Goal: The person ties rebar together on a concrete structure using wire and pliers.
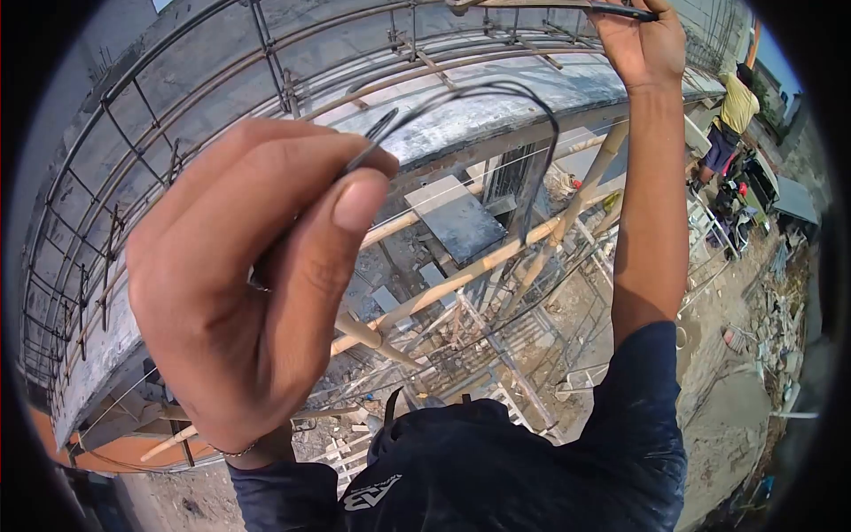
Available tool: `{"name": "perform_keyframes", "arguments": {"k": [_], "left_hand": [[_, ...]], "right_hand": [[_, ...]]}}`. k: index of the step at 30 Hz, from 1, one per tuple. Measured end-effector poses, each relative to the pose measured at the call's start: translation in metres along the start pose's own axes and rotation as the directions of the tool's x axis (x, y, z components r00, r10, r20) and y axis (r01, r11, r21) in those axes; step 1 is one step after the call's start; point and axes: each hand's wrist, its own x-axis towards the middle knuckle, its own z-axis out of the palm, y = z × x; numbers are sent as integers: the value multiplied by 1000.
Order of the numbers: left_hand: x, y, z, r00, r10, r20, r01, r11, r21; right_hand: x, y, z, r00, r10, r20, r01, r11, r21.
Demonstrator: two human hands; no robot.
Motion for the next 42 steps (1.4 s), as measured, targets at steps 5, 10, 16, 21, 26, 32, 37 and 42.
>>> {"name": "perform_keyframes", "arguments": {"k": [5, 10, 16, 21, 26, 32, 37, 42], "left_hand": [[-124, -32, 41, 766, -61, 640, 513, 658, -551], [-251, -41, 72, 364, -546, 754, 928, 146, -342], [-257, -53, 90, 292, -557, 778, 952, 94, -290], [-243, -67, 109, 279, -671, 687, 939, 41, -342], [-232, -58, 123, 208, -599, 773, 777, -380, -503], [-225, -57, 133, 209, -552, 807, 763, -425, -488], [-218, -68, 153, 243, -481, 843, 786, -411, -461], [-204, -82, 182, 249, -441, 862, 827, -367, -426]], "right_hand": [[-137, 87, -77, 955, 289, -70, -295, 898, -327], [-193, 128, -113, 928, 358, -103, -353, 756, -550], [-206, 145, -119, 949, 306, -77, -269, 655, -706], [-150, 138, -97, 991, 90, -97, -132, 657, -742], [-90, 132, -60, 989, 143, 39, -91, 794, -601], [-106, 137, -61, 999, -38, 29, 46, 650, -758], [-129, 78, -55, 996, 85, 24, -53, 786, -616], [-128, 79, -59, 999, 40, -19, -43, 786, -617]]}}
